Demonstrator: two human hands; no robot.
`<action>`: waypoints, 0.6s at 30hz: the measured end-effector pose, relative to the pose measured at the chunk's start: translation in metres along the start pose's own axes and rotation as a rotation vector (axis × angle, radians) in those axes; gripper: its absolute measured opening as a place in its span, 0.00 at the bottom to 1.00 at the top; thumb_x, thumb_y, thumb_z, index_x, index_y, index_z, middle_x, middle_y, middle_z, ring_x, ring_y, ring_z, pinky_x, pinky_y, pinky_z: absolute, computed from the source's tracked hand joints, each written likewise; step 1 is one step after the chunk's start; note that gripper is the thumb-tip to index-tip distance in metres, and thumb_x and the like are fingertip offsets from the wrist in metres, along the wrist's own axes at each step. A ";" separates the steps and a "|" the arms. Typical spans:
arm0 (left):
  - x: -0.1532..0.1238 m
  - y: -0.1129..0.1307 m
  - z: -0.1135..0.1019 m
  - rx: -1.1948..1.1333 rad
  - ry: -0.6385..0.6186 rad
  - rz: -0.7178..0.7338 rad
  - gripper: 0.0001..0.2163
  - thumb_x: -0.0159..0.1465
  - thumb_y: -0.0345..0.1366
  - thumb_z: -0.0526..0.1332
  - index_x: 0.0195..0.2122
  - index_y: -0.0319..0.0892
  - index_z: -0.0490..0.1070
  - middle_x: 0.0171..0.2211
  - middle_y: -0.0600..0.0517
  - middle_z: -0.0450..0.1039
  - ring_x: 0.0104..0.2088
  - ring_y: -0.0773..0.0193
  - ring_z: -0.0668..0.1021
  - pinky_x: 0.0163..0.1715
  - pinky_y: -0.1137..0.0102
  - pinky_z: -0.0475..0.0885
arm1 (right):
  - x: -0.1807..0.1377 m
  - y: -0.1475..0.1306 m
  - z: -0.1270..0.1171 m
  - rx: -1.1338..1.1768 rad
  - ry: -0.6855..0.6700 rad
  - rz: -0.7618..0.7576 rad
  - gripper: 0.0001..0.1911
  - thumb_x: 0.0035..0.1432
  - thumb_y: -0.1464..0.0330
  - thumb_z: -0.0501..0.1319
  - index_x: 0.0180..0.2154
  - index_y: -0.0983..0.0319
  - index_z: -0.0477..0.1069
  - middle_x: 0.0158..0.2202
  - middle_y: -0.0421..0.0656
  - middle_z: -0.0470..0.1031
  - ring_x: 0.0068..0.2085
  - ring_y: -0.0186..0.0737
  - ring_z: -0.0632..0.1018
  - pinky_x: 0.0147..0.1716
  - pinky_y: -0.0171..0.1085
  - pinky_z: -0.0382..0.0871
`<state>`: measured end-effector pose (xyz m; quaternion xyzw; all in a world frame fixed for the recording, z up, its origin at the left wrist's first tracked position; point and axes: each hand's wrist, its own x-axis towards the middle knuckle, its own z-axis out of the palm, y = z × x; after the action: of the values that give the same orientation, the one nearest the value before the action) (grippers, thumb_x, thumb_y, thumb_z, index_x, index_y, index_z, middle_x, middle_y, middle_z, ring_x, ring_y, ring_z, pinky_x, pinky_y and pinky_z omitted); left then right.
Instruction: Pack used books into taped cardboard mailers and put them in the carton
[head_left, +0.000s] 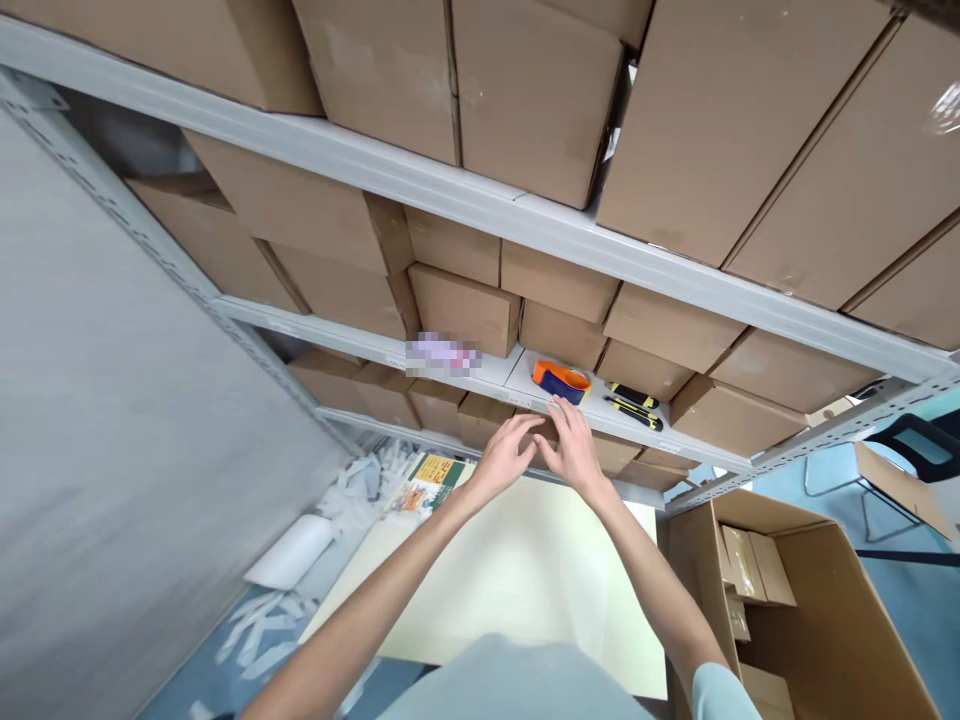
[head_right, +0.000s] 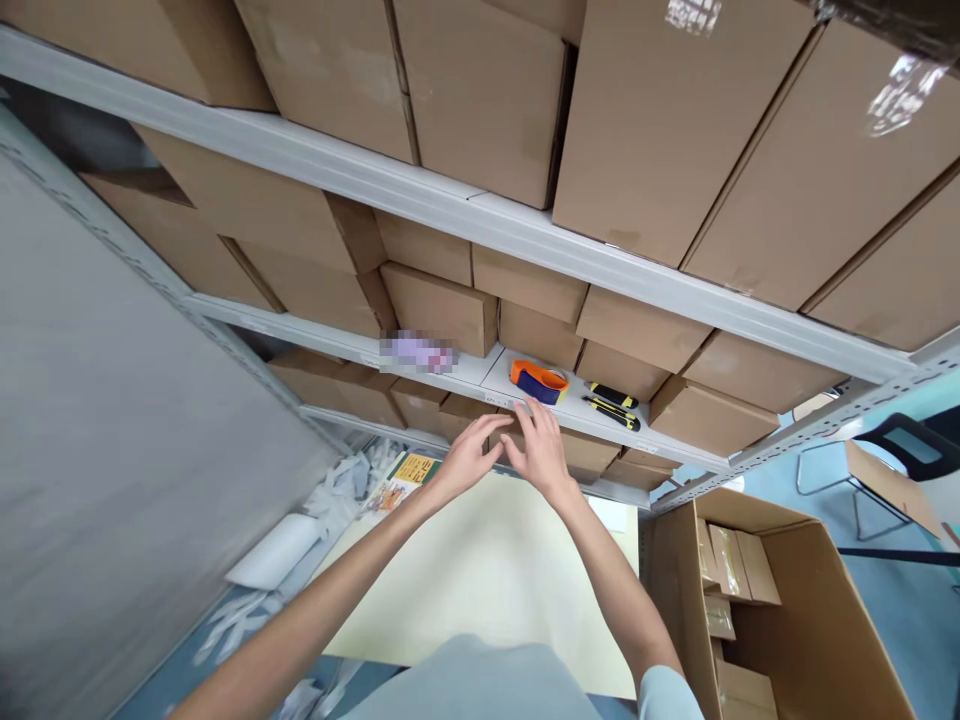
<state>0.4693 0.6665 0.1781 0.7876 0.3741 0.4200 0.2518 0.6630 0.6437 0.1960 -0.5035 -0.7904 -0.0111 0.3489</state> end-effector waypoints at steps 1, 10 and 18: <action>-0.003 0.005 -0.004 0.006 0.004 0.015 0.20 0.73 0.32 0.58 0.65 0.47 0.76 0.62 0.44 0.78 0.64 0.51 0.79 0.68 0.52 0.75 | -0.001 -0.007 -0.001 0.015 -0.007 -0.012 0.33 0.75 0.59 0.60 0.75 0.62 0.64 0.74 0.58 0.68 0.74 0.59 0.70 0.73 0.62 0.66; -0.037 0.053 -0.032 -0.057 0.046 0.134 0.39 0.72 0.24 0.53 0.83 0.50 0.46 0.80 0.43 0.57 0.79 0.51 0.63 0.76 0.51 0.66 | -0.009 -0.077 -0.012 0.158 -0.061 -0.059 0.37 0.80 0.63 0.49 0.83 0.56 0.38 0.83 0.51 0.51 0.81 0.52 0.57 0.76 0.59 0.64; -0.074 0.086 -0.056 -0.181 0.068 0.131 0.37 0.79 0.35 0.45 0.83 0.52 0.22 0.85 0.45 0.36 0.82 0.46 0.50 0.80 0.45 0.58 | -0.008 -0.138 -0.016 0.456 -0.083 -0.109 0.37 0.81 0.58 0.43 0.83 0.50 0.33 0.85 0.40 0.36 0.84 0.56 0.46 0.80 0.64 0.50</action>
<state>0.4268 0.5613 0.2333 0.7698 0.2906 0.4940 0.2809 0.5627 0.5629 0.2496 -0.3683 -0.8121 0.1694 0.4198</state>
